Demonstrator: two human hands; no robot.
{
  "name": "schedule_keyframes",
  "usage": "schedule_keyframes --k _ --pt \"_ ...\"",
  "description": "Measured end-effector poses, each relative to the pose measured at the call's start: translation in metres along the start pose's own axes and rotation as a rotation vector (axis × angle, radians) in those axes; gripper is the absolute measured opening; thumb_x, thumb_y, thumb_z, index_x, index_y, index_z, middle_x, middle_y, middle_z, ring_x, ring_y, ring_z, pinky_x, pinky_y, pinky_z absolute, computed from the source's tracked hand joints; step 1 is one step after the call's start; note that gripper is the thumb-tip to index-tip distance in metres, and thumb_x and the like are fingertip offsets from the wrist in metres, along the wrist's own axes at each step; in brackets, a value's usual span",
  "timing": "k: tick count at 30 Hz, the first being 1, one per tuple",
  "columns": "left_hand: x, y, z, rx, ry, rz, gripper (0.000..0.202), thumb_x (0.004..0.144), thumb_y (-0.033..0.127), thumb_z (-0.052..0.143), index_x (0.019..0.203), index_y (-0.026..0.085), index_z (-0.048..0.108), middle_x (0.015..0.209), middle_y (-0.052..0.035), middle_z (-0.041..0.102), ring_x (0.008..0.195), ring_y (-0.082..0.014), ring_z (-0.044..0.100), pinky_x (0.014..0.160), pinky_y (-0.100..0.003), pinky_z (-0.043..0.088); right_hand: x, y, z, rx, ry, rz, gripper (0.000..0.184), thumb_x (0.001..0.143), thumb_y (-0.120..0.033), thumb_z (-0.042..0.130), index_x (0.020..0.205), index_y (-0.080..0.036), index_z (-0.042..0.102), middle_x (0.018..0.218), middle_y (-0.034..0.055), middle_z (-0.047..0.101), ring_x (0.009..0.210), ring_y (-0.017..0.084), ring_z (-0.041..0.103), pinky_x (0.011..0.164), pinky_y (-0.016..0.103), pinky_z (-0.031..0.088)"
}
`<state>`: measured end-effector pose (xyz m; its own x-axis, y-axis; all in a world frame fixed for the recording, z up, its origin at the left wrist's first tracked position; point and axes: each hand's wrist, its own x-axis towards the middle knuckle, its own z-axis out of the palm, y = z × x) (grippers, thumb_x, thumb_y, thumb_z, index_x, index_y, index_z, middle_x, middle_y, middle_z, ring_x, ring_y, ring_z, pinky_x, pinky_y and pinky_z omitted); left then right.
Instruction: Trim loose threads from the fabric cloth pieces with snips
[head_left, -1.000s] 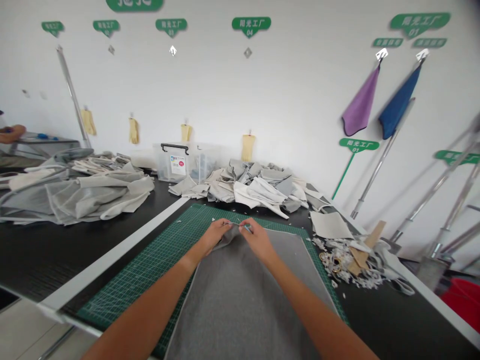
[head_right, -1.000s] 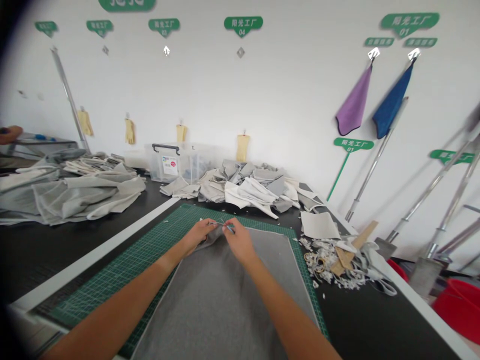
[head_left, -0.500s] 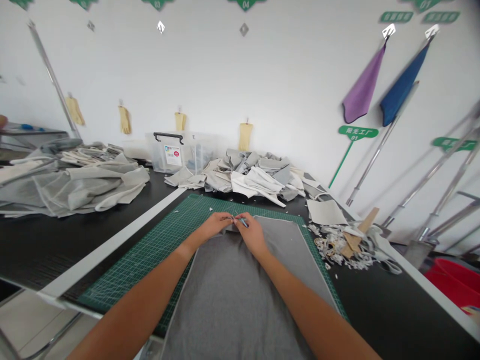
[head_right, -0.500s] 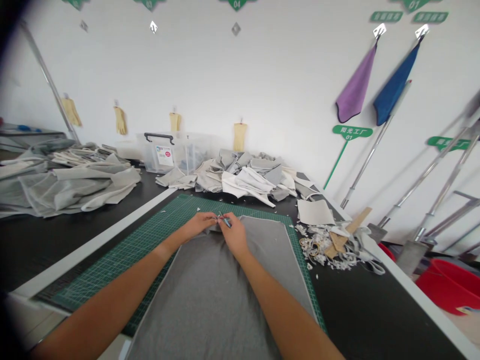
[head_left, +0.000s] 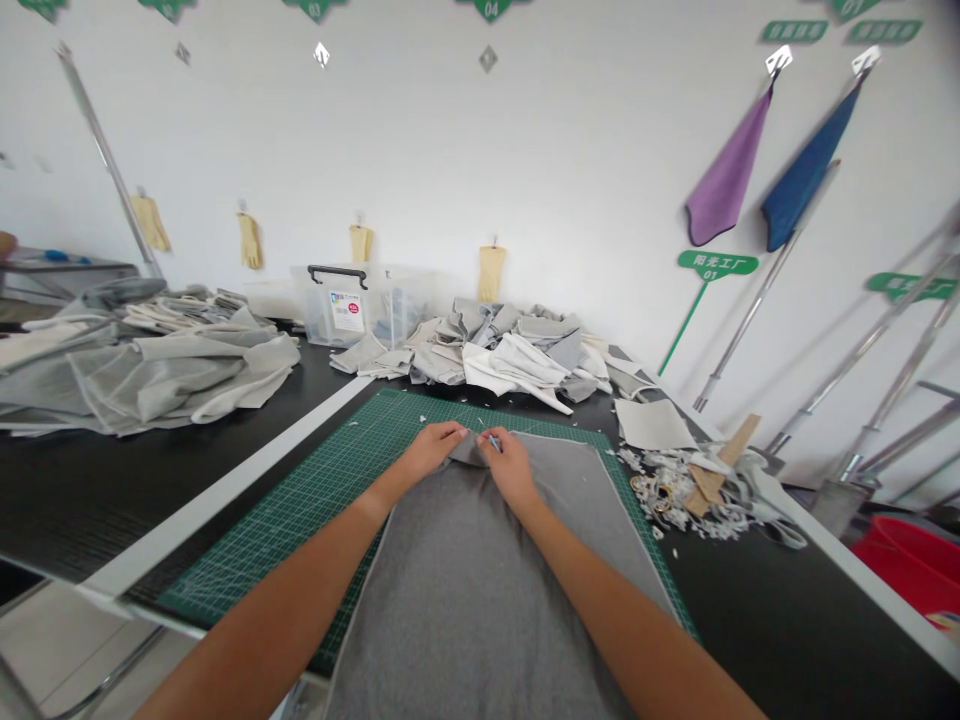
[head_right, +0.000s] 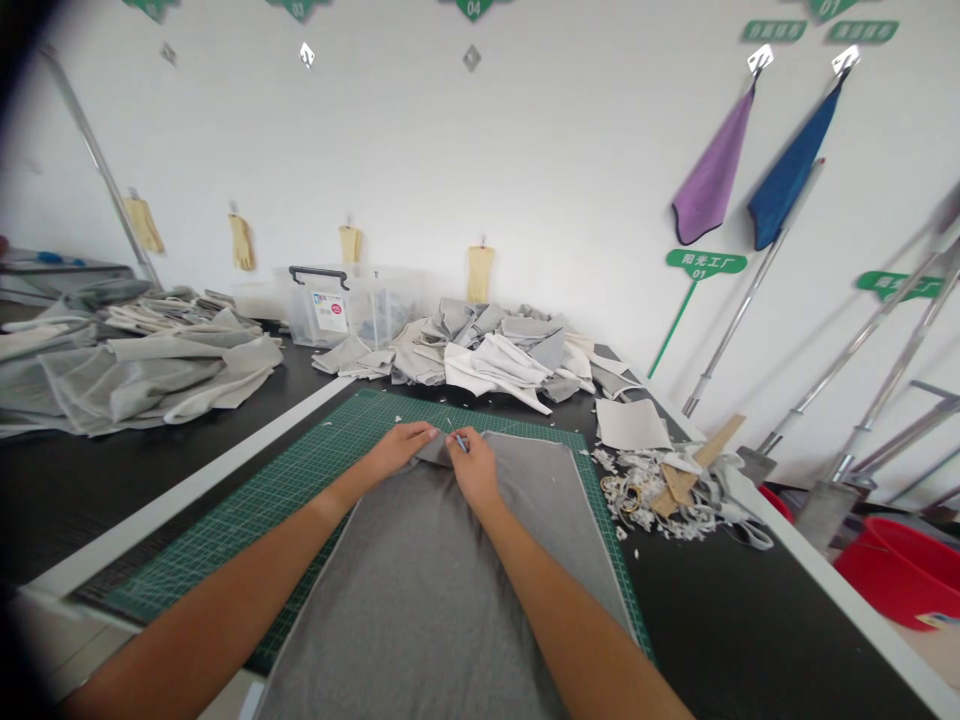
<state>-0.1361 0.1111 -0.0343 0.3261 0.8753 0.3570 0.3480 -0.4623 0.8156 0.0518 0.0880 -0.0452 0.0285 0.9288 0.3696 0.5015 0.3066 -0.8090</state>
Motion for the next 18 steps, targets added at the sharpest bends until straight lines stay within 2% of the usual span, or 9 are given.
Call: schedule_keyframes --k 5,11,18 --pt "-0.001 0.002 0.000 0.045 0.041 0.010 0.036 0.094 0.041 0.048 0.079 0.016 0.068 0.078 -0.0010 0.066 0.077 -0.0165 0.059 0.071 -0.025 0.043 -0.005 -0.003 0.000 -0.027 -0.010 -0.019 0.024 0.091 -0.045 0.053 0.099 -0.025 0.063 0.078 -0.0016 0.065 0.073 0.018 0.059 0.067 0.026 0.039" --pt "0.000 0.006 0.000 -0.038 0.064 0.038 0.027 0.091 0.034 0.053 0.092 0.016 0.072 0.090 -0.0040 0.072 0.087 -0.0182 0.064 0.080 -0.026 0.047 -0.012 -0.010 0.001 -0.093 -0.068 -0.043 0.030 0.095 -0.054 0.049 0.103 -0.028 0.060 0.076 -0.0024 0.062 0.072 0.018 0.059 0.064 0.025 0.036" --pt "0.002 0.010 0.002 -0.107 0.084 0.005 0.025 0.087 0.034 0.057 0.091 0.015 0.072 0.090 -0.0053 0.073 0.087 -0.0190 0.065 0.082 -0.027 0.048 -0.016 -0.018 -0.001 -0.119 -0.086 -0.055 0.039 0.098 -0.061 0.040 0.104 -0.028 0.060 0.080 -0.0013 0.065 0.074 0.018 0.062 0.066 0.026 0.038"
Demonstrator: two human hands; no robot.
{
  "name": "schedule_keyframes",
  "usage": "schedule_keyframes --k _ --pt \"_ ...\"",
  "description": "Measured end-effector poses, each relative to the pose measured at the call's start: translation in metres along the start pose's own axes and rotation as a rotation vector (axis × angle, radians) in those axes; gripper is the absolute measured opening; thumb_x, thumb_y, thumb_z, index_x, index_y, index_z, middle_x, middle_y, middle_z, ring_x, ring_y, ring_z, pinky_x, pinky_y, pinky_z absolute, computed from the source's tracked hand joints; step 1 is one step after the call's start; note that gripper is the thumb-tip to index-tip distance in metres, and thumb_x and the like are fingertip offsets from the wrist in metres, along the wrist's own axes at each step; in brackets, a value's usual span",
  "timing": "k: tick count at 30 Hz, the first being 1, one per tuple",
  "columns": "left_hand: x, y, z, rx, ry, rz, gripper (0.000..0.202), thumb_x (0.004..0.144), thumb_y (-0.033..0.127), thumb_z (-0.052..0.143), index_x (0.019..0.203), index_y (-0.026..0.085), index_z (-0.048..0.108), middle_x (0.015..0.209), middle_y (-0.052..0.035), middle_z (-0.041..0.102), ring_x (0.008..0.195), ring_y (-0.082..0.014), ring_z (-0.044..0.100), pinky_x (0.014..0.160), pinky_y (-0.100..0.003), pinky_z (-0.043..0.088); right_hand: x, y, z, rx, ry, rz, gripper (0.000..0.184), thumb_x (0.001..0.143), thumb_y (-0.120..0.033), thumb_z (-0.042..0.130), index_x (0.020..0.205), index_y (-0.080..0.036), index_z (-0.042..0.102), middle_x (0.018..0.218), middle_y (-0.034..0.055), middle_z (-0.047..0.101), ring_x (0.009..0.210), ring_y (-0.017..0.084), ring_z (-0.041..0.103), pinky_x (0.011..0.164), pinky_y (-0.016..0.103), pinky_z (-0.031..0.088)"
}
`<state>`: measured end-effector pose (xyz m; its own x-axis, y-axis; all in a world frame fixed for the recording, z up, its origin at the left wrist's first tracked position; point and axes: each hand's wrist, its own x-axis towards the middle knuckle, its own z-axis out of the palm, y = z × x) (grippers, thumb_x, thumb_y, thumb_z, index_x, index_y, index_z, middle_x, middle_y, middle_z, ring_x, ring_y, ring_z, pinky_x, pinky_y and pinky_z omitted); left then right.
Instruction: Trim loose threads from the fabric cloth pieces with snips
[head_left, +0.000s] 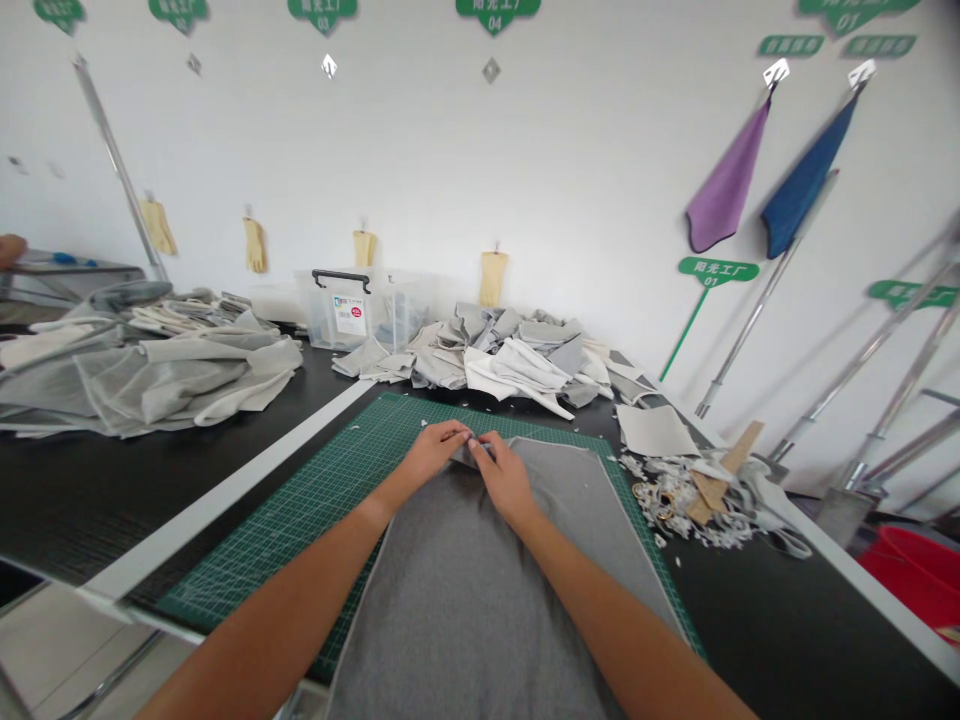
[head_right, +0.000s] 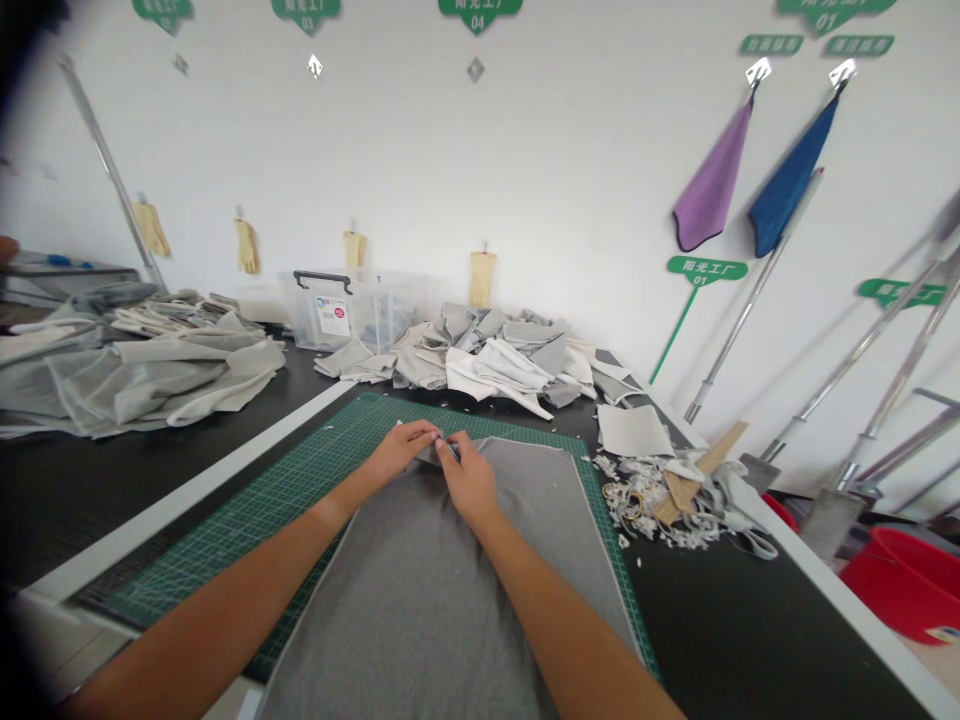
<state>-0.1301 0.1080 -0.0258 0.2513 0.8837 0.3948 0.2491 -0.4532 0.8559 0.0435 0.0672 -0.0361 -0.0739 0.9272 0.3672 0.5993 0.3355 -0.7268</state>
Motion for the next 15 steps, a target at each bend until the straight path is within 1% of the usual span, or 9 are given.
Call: schedule_keyframes --k 7,15 --pt "-0.002 0.007 0.001 -0.029 -0.008 -0.038 0.026 0.086 0.036 0.059 0.090 0.014 0.072 0.089 -0.0061 0.074 0.086 -0.0196 0.066 0.080 -0.028 0.049 0.000 -0.002 -0.001 -0.036 -0.019 0.002 0.041 0.103 -0.058 0.032 0.099 -0.026 0.059 0.085 0.0003 0.068 0.083 0.019 0.064 0.073 0.026 0.039" --pt "-0.004 0.011 0.002 -0.086 -0.043 -0.052 0.029 0.085 0.039 0.061 0.093 0.013 0.072 0.093 -0.0075 0.075 0.089 -0.0200 0.067 0.084 -0.029 0.049 -0.002 -0.001 -0.001 -0.027 -0.029 -0.019 0.037 0.103 -0.055 0.033 0.096 -0.025 0.054 0.085 0.0005 0.067 0.080 0.019 0.063 0.068 0.025 0.036"
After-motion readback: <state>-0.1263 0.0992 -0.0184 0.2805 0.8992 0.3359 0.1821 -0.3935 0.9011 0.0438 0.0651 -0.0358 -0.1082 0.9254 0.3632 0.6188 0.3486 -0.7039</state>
